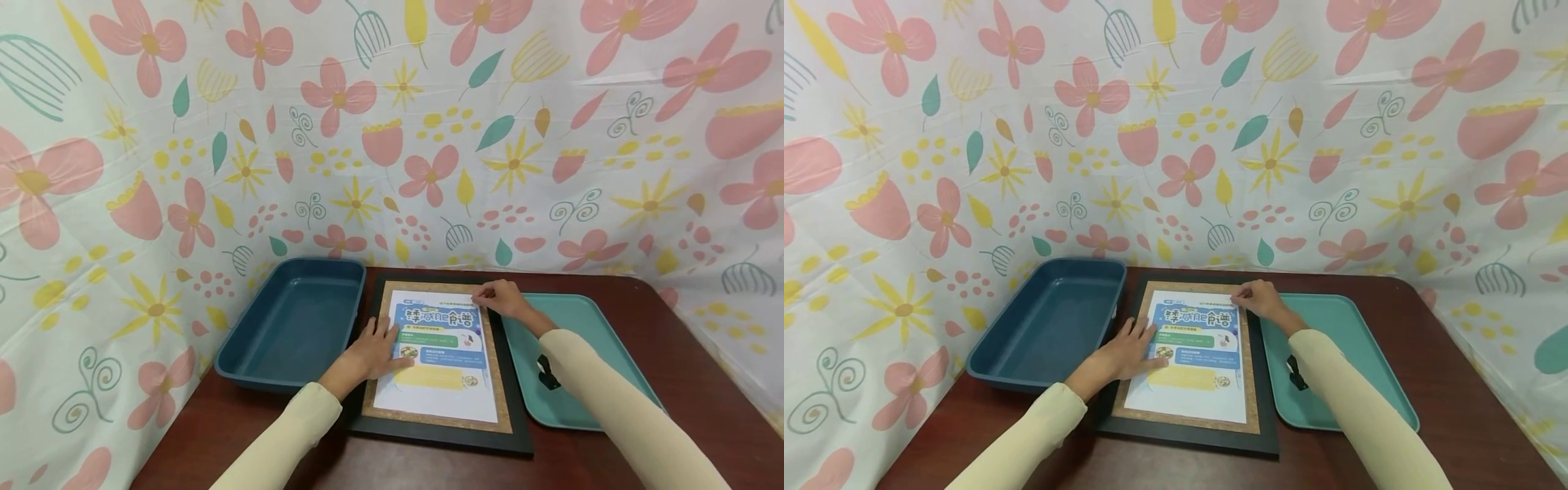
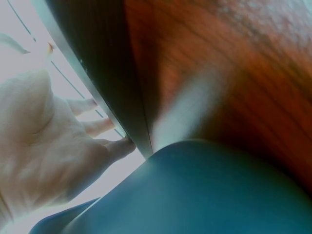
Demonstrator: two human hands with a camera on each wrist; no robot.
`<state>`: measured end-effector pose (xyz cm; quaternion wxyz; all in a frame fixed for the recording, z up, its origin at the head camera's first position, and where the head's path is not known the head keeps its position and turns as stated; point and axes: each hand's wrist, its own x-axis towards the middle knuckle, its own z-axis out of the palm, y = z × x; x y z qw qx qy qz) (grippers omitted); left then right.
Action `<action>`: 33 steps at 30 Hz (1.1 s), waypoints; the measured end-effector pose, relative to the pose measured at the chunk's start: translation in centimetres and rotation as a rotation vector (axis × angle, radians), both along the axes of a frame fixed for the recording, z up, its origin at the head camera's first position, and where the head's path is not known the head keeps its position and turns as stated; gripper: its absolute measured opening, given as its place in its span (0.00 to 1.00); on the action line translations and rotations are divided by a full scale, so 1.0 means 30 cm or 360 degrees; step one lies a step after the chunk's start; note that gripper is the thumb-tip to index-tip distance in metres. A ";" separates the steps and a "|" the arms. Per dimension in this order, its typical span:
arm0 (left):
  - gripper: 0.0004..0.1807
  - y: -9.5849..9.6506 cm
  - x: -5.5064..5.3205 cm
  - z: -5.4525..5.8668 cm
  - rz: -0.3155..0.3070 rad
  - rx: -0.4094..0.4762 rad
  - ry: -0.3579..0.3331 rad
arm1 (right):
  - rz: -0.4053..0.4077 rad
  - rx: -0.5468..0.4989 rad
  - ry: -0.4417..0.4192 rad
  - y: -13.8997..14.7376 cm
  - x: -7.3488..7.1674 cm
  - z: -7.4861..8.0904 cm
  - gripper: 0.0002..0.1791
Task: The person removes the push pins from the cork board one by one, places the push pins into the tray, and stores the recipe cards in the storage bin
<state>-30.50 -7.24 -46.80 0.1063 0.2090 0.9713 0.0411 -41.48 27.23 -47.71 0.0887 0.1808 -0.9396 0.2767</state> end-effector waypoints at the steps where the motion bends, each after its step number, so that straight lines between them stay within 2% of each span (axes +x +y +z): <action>1: 0.52 0.000 0.001 0.000 -0.0003 -0.0002 0.0004 | -0.0008 0.0003 0.0001 0.002 0.000 0.000 0.08; 14: 0.52 0.001 0.001 0.000 -0.0005 0.0008 0.0018 | -0.0021 -0.0010 0.0052 0.051 0.006 -0.002 0.07; 26: 0.52 0.002 0.006 0.005 -0.0012 0.0000 0.0008 | -0.0028 0.0008 0.0162 0.118 0.028 0.011 0.05; 33: 0.52 0.003 0.008 0.006 -0.0017 -0.0008 0.0004 | -0.0035 -0.0007 0.0111 0.157 0.051 0.015 0.06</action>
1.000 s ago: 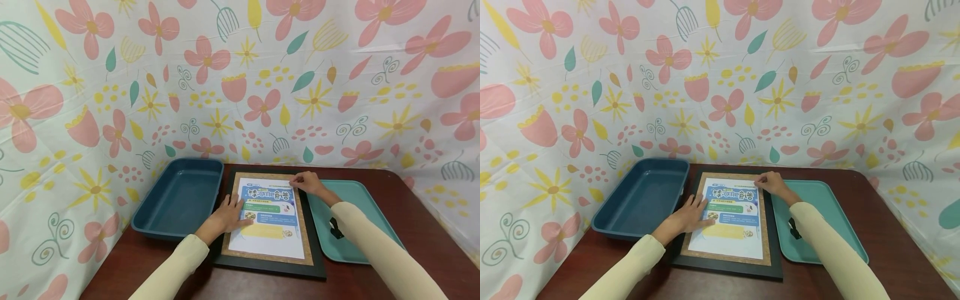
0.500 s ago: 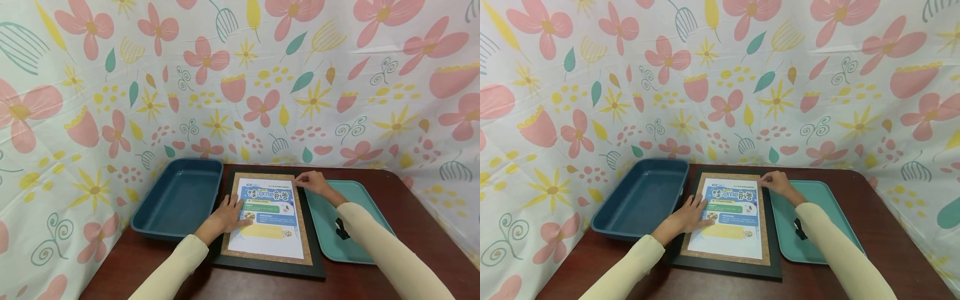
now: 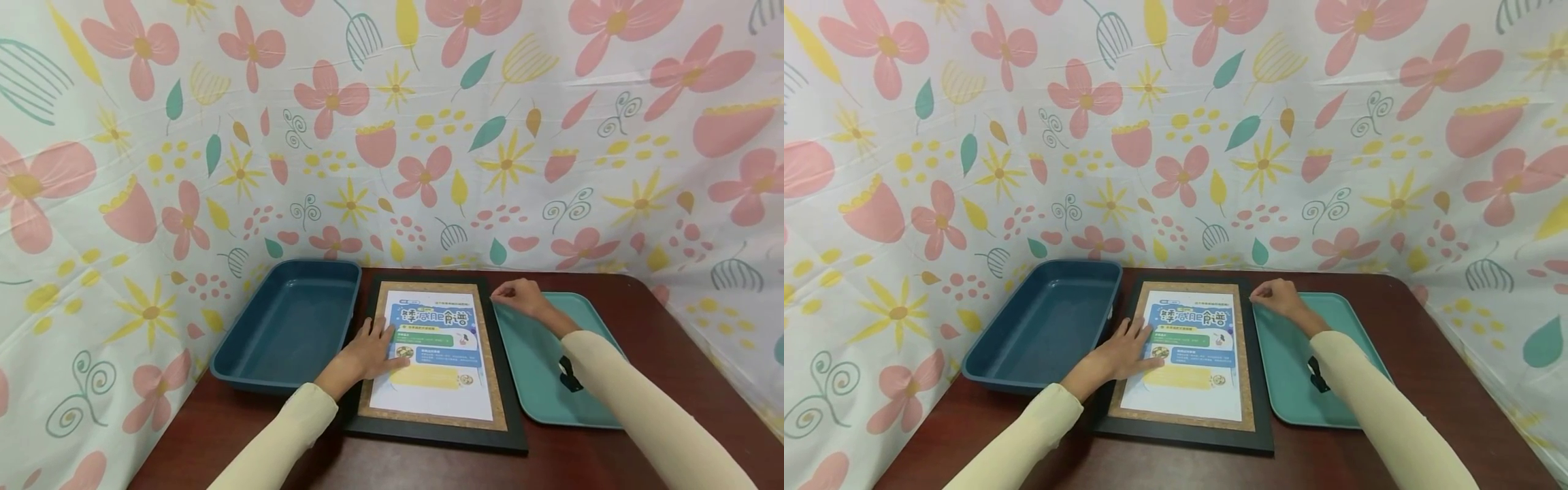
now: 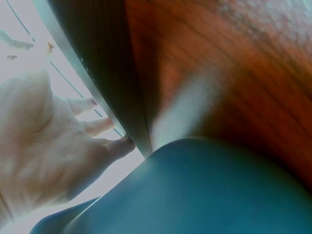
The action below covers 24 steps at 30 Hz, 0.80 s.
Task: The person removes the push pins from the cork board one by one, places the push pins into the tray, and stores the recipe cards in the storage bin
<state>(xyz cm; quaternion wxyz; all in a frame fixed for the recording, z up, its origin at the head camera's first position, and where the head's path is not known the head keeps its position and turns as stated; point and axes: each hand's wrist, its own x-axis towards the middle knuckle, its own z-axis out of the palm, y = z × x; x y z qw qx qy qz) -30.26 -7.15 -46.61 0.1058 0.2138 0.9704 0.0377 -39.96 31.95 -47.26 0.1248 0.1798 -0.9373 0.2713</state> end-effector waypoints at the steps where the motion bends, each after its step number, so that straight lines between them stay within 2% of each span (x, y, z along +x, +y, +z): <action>1: 0.52 -0.001 -0.001 -0.001 0.0000 0.0000 0.0001 | -0.0001 0.0007 0.0001 0.004 0.002 -0.001 0.06; 8: 0.52 0.000 -0.002 -0.001 -0.0007 -0.0011 0.0014 | 0.0027 0.0045 0.0037 0.035 0.012 -0.005 0.05; 24: 0.53 -0.004 -0.014 -0.010 0.0004 -0.0017 0.0011 | -0.0047 0.0091 -0.0064 0.046 0.017 -0.041 0.06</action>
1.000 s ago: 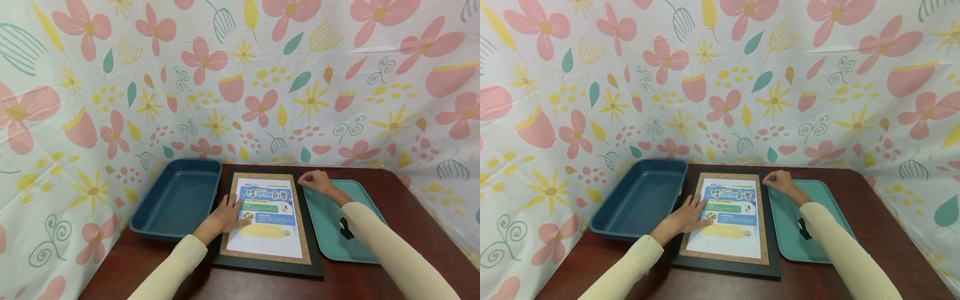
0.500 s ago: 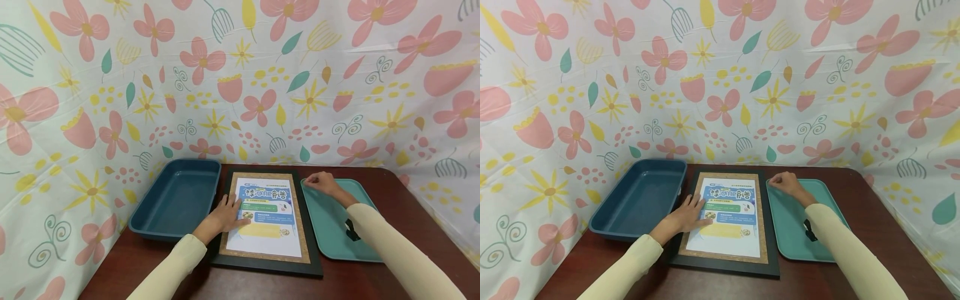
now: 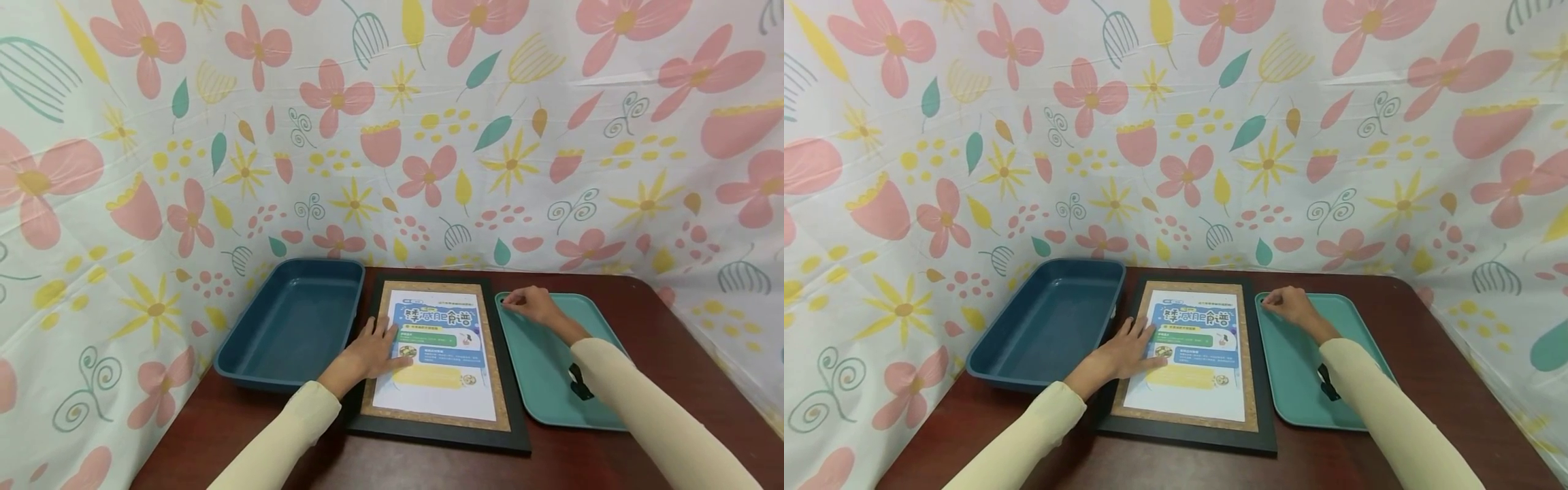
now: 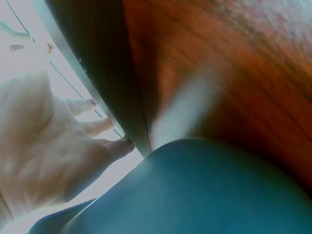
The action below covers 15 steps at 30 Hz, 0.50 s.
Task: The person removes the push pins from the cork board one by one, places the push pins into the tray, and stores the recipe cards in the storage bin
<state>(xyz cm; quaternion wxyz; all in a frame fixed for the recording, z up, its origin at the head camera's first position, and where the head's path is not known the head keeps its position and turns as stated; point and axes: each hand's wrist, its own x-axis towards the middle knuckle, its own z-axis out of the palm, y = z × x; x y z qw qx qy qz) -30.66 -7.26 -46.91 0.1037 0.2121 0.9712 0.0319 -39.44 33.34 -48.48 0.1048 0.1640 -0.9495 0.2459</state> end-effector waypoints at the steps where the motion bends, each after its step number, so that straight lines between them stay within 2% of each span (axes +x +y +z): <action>1: 0.53 0.001 0.001 0.000 0.0001 0.0001 -0.0002 | 0.0002 0.0004 0.0007 0.000 0.002 0.000 0.06; 8: 0.53 0.004 0.004 0.003 -0.0011 -0.0018 -0.0008 | 0.0008 0.0016 0.0031 0.005 0.014 -0.002 0.06; 15: 0.53 0.001 0.003 0.001 -0.0009 -0.0016 -0.0002 | -0.0005 0.0005 0.0011 0.011 0.006 -0.027 0.07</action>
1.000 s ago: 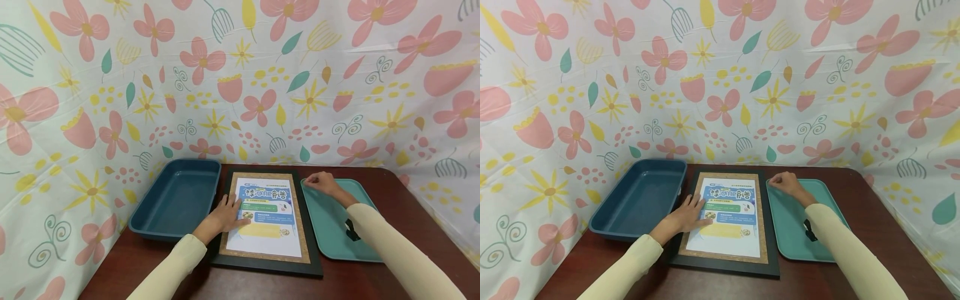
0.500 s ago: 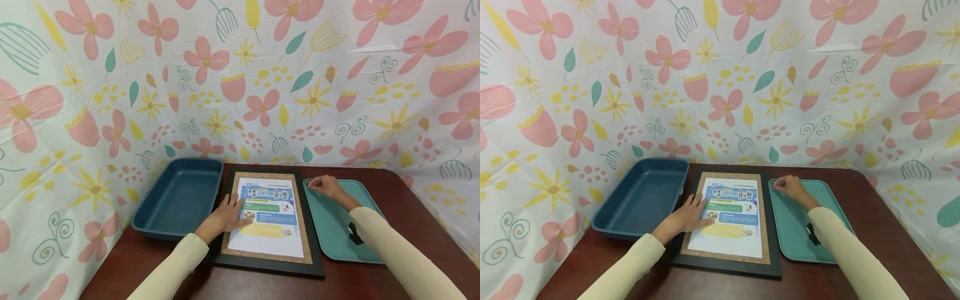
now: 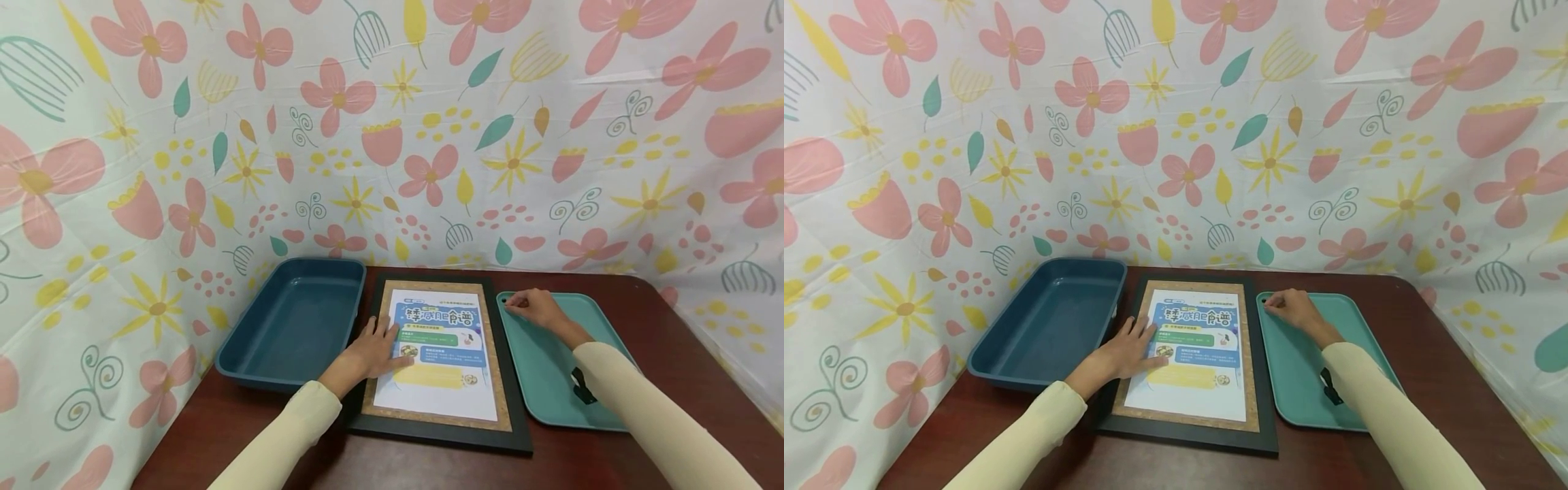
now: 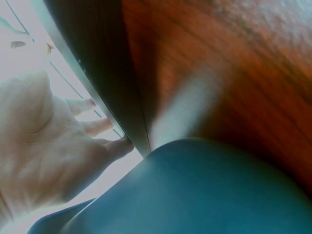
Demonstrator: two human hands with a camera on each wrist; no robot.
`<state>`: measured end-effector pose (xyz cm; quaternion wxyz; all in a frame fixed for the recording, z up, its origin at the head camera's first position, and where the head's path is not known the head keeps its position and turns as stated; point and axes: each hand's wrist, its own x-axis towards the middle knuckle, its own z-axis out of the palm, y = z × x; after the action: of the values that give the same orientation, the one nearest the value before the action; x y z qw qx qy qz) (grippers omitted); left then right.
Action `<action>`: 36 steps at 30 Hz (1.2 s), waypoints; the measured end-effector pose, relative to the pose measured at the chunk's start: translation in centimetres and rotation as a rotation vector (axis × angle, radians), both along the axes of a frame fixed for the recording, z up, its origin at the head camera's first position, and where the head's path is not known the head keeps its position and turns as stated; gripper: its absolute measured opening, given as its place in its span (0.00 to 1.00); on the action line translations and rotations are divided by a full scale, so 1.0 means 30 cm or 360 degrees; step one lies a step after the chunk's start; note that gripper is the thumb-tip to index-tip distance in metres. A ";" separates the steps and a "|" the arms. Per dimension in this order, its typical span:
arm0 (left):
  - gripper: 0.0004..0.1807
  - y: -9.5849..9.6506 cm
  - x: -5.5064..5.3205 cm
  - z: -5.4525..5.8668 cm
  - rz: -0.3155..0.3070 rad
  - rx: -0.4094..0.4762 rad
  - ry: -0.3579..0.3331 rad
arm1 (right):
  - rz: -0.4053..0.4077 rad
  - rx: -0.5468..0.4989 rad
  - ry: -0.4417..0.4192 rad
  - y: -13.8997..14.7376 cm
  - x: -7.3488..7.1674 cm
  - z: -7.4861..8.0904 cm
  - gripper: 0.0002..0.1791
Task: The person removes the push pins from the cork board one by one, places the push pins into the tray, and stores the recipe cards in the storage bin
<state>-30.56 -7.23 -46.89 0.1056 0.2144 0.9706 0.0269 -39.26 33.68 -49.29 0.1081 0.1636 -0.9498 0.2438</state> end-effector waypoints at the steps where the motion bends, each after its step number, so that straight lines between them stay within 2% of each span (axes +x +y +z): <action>1: 0.53 0.000 0.000 0.000 0.0001 0.0003 -0.0001 | 0.0003 0.0000 0.0001 0.002 -0.003 -0.004 0.07; 9: 0.52 -0.001 0.000 0.001 0.0001 0.0000 0.0004 | -0.0013 -0.0045 0.0002 0.008 -0.005 -0.016 0.07; 23: 0.52 -0.002 0.004 0.004 -0.0004 0.0021 -0.0015 | 0.0005 -0.0112 -0.0026 0.006 0.027 0.014 0.09; 31: 0.52 -0.004 0.009 0.007 -0.0004 0.0031 -0.0001 | 0.0060 -0.0078 0.0008 -0.002 0.023 0.017 0.10; 36: 0.52 -0.003 0.009 0.005 -0.0006 0.0052 0.0001 | 0.0108 -0.0075 0.0081 -0.018 0.031 0.020 0.09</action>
<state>-30.29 -7.31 -46.73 0.1017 0.2178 0.9697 0.0424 -38.34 33.15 -48.68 0.1278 0.1991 -0.9347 0.2654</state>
